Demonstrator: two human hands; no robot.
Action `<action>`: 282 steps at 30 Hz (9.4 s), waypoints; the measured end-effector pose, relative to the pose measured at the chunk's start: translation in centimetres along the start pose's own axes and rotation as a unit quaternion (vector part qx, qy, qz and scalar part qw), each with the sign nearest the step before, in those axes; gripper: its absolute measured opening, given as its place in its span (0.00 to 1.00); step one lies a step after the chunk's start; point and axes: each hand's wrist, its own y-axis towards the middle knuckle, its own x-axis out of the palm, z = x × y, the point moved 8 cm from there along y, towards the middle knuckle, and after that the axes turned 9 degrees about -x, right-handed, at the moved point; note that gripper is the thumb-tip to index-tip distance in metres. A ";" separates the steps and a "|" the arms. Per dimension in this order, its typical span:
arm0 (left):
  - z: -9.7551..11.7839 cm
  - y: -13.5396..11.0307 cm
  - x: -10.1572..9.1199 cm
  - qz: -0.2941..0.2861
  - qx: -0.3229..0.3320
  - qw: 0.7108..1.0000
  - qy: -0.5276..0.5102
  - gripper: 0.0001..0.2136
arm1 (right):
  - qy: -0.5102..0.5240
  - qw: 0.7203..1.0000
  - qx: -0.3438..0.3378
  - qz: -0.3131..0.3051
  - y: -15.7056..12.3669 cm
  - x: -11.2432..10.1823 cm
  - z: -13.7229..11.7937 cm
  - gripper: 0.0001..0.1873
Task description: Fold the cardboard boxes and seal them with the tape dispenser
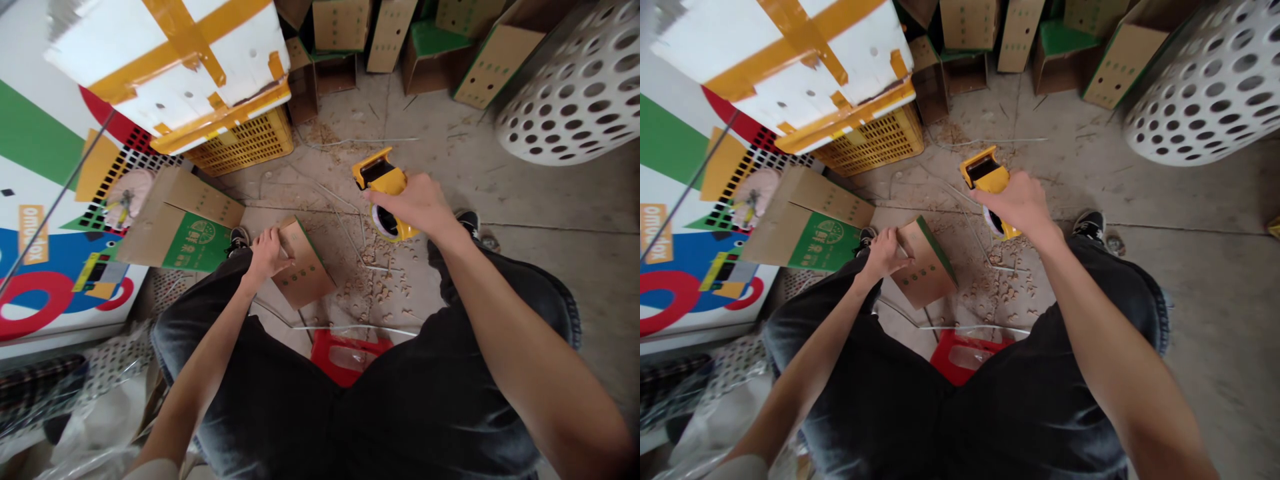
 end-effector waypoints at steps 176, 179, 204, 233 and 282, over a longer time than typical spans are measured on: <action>-1.5 0.9 -0.2 -0.009 0.054 0.995 -0.087 0.39 | -0.036 0.997 -0.047 -0.046 0.0 1.3 -0.9 0.31; -2.1 1.3 -0.3 -0.022 0.058 0.991 -0.115 0.33 | -0.030 0.997 -0.049 -0.049 0.0 1.3 -0.9 0.30; -2.2 1.2 -0.4 -0.038 0.048 0.989 -0.133 0.34 | -0.038 0.997 -0.047 -0.043 0.0 1.3 -1.1 0.33; -1.5 0.9 0.8 0.010 -0.008 0.997 -0.073 0.41 | -0.040 0.996 -0.047 -0.063 0.1 1.6 -1.2 0.34; -0.9 0.7 0.1 0.000 0.002 0.997 -0.074 0.40 | -0.048 0.995 -0.055 -0.069 -0.1 1.8 -1.6 0.33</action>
